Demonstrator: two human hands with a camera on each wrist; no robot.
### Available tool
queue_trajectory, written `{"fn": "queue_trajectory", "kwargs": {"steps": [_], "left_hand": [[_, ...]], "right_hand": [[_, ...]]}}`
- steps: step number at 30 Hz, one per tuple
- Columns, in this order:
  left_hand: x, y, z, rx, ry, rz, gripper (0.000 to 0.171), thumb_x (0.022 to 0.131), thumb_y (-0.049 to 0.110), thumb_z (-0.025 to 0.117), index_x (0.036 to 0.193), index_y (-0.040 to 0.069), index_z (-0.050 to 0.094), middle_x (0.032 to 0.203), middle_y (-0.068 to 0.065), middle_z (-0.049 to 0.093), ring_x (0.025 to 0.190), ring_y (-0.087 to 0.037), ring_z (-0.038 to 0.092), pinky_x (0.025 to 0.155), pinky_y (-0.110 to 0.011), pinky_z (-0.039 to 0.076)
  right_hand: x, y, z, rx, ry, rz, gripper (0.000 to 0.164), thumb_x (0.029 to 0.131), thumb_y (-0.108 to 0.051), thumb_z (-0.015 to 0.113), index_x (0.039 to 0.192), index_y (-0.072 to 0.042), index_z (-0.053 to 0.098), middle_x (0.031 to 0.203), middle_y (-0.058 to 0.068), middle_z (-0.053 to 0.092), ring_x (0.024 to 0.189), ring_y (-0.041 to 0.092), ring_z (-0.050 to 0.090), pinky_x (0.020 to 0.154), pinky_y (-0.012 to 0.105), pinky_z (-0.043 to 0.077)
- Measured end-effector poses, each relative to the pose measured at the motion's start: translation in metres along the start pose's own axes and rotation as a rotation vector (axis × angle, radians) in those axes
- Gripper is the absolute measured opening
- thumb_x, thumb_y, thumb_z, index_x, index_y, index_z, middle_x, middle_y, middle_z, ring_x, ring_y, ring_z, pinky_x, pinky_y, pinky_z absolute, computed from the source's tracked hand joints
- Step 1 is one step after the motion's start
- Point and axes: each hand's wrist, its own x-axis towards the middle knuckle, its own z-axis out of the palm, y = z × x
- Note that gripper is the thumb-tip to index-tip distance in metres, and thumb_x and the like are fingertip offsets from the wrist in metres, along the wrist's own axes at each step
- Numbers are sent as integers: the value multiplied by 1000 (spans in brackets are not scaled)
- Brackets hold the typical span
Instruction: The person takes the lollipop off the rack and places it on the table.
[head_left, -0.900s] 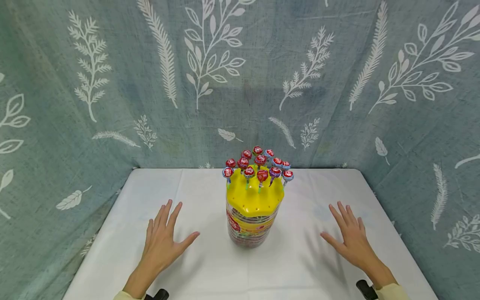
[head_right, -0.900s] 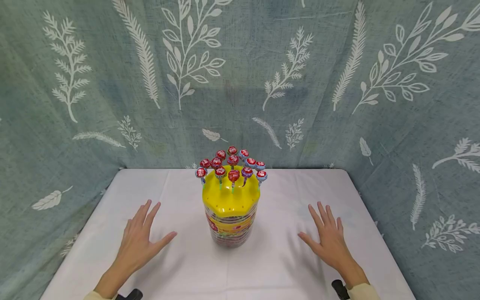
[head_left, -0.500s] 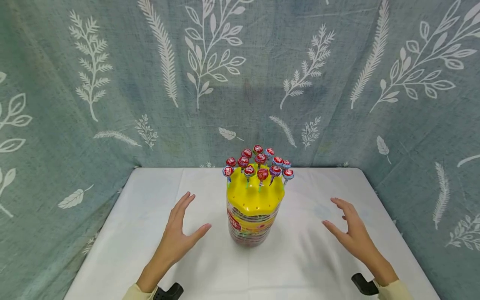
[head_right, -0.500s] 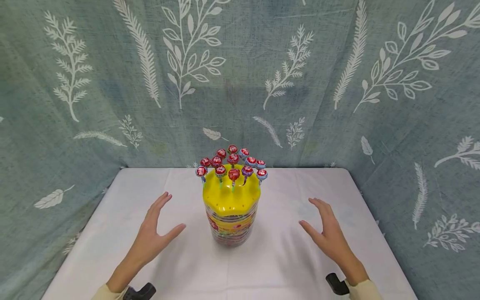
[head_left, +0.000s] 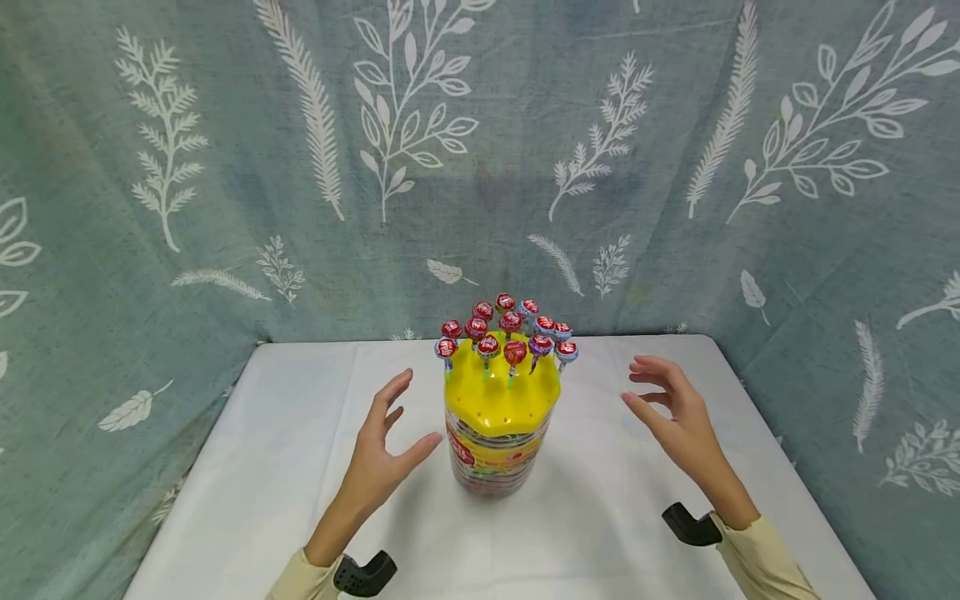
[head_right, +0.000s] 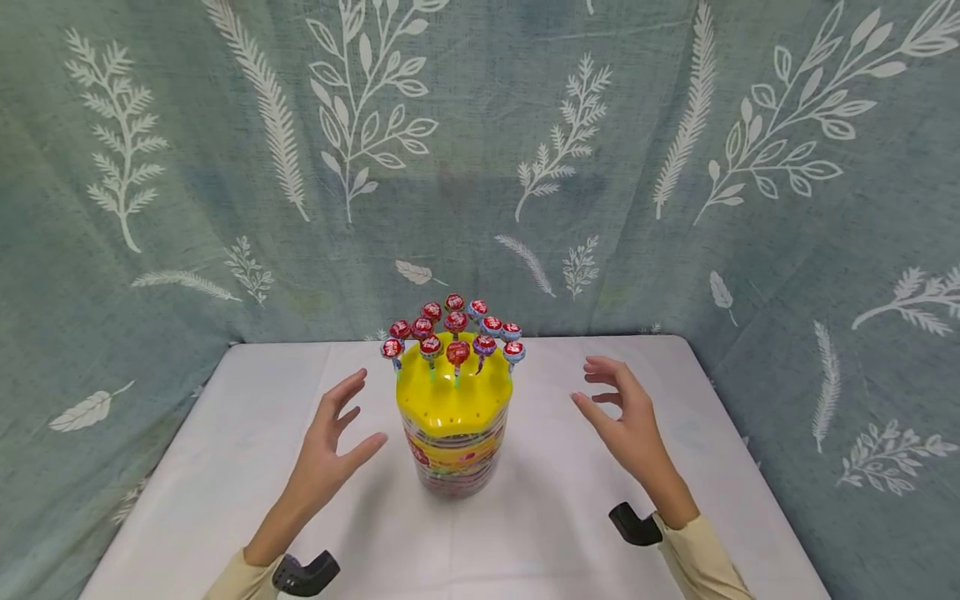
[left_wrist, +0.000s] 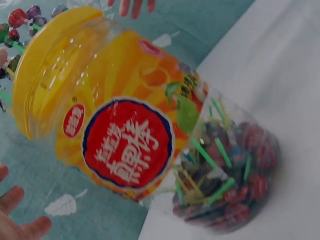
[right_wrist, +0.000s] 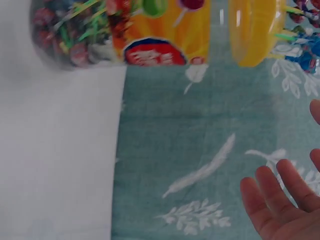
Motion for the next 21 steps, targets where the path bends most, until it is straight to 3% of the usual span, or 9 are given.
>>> {"fn": "queue_trajectory", "kwargs": {"steps": [3,7,13,21], "left_hand": [[5,14,4,-42,-16,3,77,78,0,72,143,0,31,148,-14,33,135,-33,29,103,-61,28],[12,21,10,-72,-40,-2,78,78,-1,72,144,1,31,148,-12,32,135,-34,29,103,-61,27],[19,17,21,-116,-67,-18,78,79,5,72,145,9,31,150,-9,29,137,-29,27,105,-59,25],[26,23,35,-146,-94,-72,81,80,5,71,146,1,24,153,-14,20,139,-32,20,108,-57,22]], "right_hand": [[10,-19,2,36,-8,4,48,81,11,65,126,6,48,117,22,56,102,39,55,80,22,49],[20,-31,6,70,-27,-12,45,82,11,64,124,8,49,116,24,56,102,40,56,80,21,49],[36,-38,14,128,-68,-73,44,83,11,63,124,8,49,115,26,56,102,40,57,82,20,49],[59,-39,27,224,-122,-98,40,84,13,60,123,8,50,114,26,57,104,41,56,82,25,51]]}}
